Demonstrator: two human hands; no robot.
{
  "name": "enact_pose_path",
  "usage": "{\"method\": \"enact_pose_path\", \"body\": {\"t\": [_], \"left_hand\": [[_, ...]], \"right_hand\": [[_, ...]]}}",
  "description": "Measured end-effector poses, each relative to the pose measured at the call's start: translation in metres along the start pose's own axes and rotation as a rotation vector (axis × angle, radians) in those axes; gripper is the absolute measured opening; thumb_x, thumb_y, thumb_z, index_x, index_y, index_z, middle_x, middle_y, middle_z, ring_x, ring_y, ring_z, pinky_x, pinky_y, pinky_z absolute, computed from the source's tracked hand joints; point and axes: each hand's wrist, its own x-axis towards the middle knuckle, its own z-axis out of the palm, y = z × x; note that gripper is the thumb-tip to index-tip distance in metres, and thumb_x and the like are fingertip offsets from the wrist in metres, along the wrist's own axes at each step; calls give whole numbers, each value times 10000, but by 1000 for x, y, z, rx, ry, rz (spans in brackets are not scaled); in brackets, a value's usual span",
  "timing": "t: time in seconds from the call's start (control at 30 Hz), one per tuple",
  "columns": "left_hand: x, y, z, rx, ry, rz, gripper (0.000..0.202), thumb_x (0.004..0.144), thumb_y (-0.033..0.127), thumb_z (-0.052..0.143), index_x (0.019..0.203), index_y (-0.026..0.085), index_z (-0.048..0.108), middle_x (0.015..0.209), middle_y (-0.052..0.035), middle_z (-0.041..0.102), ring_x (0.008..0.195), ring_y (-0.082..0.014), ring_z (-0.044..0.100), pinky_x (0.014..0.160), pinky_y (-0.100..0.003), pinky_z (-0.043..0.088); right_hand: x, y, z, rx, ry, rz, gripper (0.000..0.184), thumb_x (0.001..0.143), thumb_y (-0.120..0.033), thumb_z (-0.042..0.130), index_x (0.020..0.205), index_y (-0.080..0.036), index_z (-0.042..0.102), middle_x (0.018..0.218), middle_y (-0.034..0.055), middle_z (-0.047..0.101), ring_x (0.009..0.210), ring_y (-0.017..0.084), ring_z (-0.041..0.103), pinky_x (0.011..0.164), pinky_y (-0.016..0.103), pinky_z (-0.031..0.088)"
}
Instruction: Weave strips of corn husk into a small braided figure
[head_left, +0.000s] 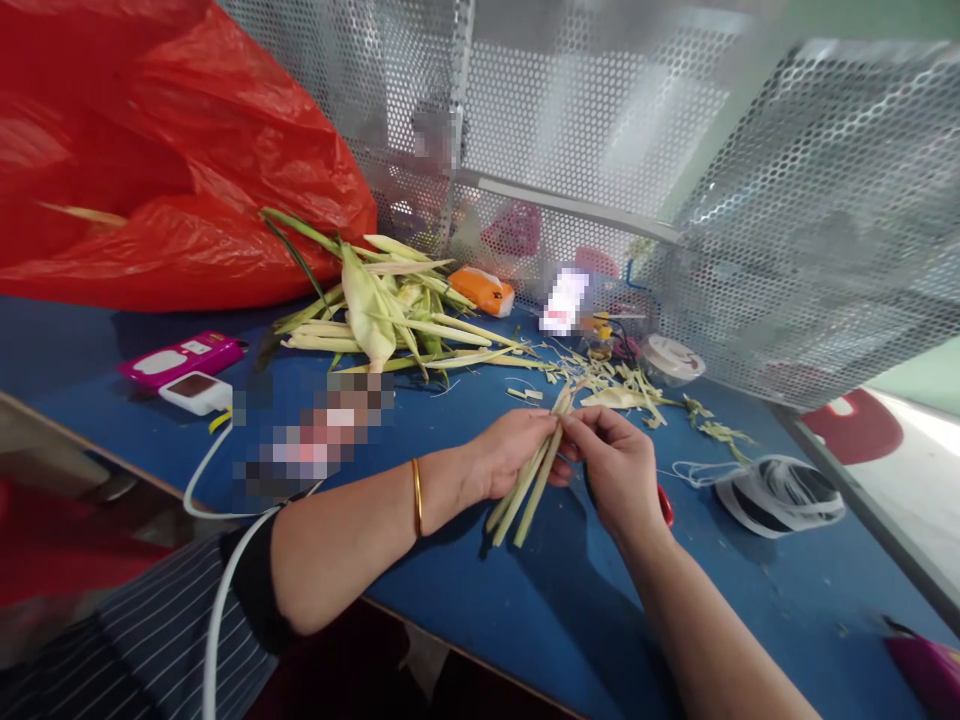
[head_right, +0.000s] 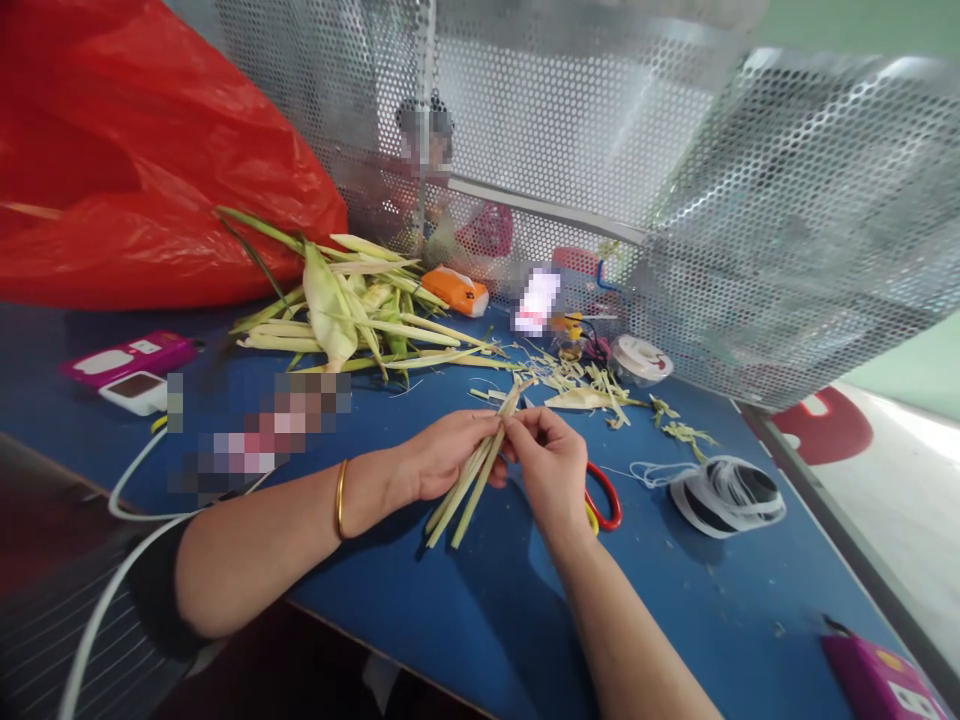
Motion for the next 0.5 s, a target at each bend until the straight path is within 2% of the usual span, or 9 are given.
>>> {"method": "enact_pose_path", "body": {"t": [0.13, 0.27, 0.37, 0.5], "left_hand": [[-1, 0, 0, 0, 32, 13, 192, 929, 152, 411, 801, 142, 554, 565, 23, 526, 403, -70, 444, 446, -215, 392], [-1, 0, 0, 2, 34, 42, 200, 908, 129, 420, 748, 148, 539, 546, 30, 501, 400, -61, 418, 432, -204, 330], [1, -2, -2, 24, 31, 70, 213, 895, 135, 417, 699, 157, 497, 523, 43, 457, 384, -46, 364, 414, -194, 245], [2, -2, -4, 85, 26, 113, 177, 882, 161, 417, 711, 167, 466, 530, 68, 397, 377, -31, 263, 416, -194, 147]], "right_hand": [[-1, -2, 3, 31, -37, 14, 248, 747, -373, 728, 666, -211, 558, 494, -60, 501, 419, 133, 507, 397, 257, 405], [0, 1, 1, -160, 19, -75, 239, 765, -370, 705, 654, -204, 573, 528, -43, 528, 486, 127, 512, 495, 266, 430], [0, 1, -1, -269, 37, -116, 220, 784, -360, 676, 663, -196, 592, 551, -34, 547, 526, 120, 482, 543, 262, 399], [2, -1, 0, -282, 104, -108, 221, 739, -380, 714, 701, -189, 608, 558, -57, 474, 527, 101, 393, 520, 248, 329]]}}
